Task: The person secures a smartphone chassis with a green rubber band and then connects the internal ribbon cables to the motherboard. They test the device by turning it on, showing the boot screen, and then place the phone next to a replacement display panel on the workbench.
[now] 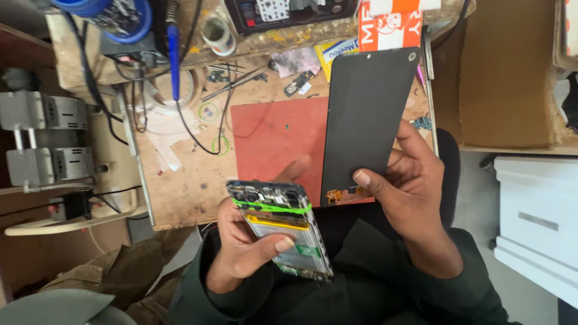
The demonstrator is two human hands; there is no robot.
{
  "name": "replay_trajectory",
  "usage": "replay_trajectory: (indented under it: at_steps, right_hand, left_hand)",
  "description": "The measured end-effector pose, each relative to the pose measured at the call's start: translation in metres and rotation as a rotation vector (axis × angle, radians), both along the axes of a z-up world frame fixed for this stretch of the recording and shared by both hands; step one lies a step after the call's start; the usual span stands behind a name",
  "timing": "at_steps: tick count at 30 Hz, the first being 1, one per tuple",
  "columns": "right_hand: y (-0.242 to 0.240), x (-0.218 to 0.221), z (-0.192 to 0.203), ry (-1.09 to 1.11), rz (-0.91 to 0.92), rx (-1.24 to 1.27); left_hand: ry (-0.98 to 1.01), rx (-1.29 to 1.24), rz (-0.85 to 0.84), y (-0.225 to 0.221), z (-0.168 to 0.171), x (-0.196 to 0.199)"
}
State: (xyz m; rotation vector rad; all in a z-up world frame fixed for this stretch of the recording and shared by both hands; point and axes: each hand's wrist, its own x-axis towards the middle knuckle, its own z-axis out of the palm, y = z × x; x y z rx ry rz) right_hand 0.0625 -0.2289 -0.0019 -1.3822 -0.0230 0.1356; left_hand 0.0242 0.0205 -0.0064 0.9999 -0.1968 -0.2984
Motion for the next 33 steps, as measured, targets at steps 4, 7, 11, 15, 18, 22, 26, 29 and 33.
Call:
replay_trajectory:
  at_steps: [4,7,11,15,18,22,26,29,33]
  right_hand:
    - [0.006,-0.004,0.012,0.058,0.023,0.088]
    - [0.006,-0.006,0.013,0.019,0.046,0.060]
    - [0.007,-0.008,0.015,0.001,0.071,0.042]
    - [0.009,-0.011,0.015,-0.061,0.041,-0.054]
    - [0.013,-0.014,0.018,-0.001,0.020,-0.040]
    - [0.016,-0.013,0.019,-0.048,0.049,-0.060]
    - [0.018,-0.013,0.019,-0.063,0.042,-0.088]
    - [0.020,-0.014,0.018,-0.124,0.019,-0.162]
    - [0.020,-0.014,0.019,-0.122,0.038,-0.150]
  left_hand:
    - [0.105,-0.072,-0.037,0.002,0.004,-0.006]
    - [0.102,-0.096,-0.033,0.002,-0.001,-0.008]
    - [0.114,-0.097,-0.042,0.004,-0.005,-0.010]
    - [0.147,-0.107,-0.045,0.007,-0.008,-0.012]
    - [0.082,-0.079,-0.013,0.008,-0.010,-0.010]
    - [0.070,-0.075,0.028,0.010,-0.012,-0.012]
    - [0.078,-0.071,0.057,0.010,-0.013,-0.009]
    - [0.107,-0.080,0.051,0.010,-0.015,-0.008]
    - [0.159,-0.080,0.033,0.012,-0.021,-0.010]
